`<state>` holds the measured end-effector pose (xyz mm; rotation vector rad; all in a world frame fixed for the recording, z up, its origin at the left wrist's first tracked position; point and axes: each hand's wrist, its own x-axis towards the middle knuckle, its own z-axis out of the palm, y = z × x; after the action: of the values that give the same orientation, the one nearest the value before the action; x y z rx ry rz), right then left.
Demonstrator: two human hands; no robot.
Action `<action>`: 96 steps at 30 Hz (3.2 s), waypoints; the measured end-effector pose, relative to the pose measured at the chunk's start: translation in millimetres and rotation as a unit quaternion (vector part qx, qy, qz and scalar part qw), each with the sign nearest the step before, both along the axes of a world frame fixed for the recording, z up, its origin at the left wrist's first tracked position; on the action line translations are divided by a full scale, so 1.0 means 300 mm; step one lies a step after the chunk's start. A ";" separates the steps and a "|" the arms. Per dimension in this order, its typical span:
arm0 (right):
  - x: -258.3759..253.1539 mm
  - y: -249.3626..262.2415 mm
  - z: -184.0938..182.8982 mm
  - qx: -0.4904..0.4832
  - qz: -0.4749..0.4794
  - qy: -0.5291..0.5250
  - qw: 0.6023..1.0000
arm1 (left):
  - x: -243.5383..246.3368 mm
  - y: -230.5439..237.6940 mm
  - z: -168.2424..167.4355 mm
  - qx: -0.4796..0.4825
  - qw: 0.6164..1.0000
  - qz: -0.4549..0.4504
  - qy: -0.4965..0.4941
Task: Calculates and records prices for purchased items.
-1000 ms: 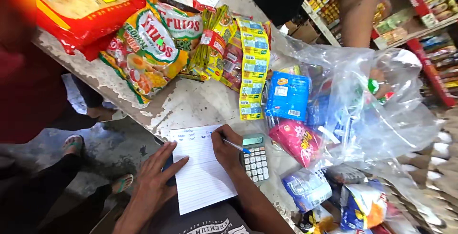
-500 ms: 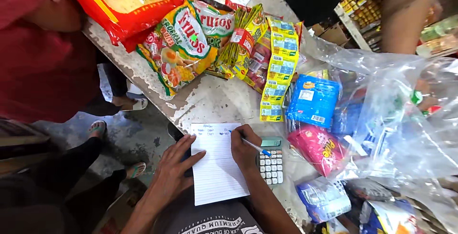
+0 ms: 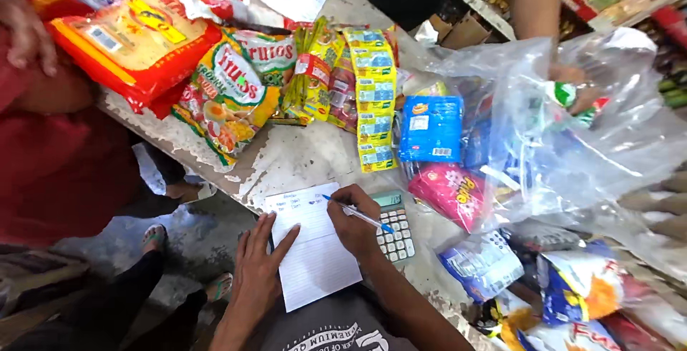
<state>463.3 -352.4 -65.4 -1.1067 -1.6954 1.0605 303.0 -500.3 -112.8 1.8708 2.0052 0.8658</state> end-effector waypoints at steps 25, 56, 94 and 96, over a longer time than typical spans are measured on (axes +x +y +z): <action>0.514 -0.172 -0.033 0.228 -0.114 -0.194 0.947 | -0.011 0.018 -0.011 0.040 0.998 -0.026 0.027; 0.491 -0.248 -0.091 0.263 0.011 -0.286 0.921 | 0.006 0.028 -0.075 0.096 0.995 0.001 -0.036; 0.050 -0.044 -0.132 0.031 0.016 -0.007 0.999 | -0.010 0.006 -0.095 0.069 0.996 0.012 -0.047; 0.050 -0.044 -0.142 0.043 0.020 -0.020 0.999 | -0.007 0.003 -0.104 0.072 0.996 0.013 -0.058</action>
<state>478.2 -365.5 -107.8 -1.0509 -1.7847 0.9869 301.0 -499.2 -143.9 1.8252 1.9469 1.1268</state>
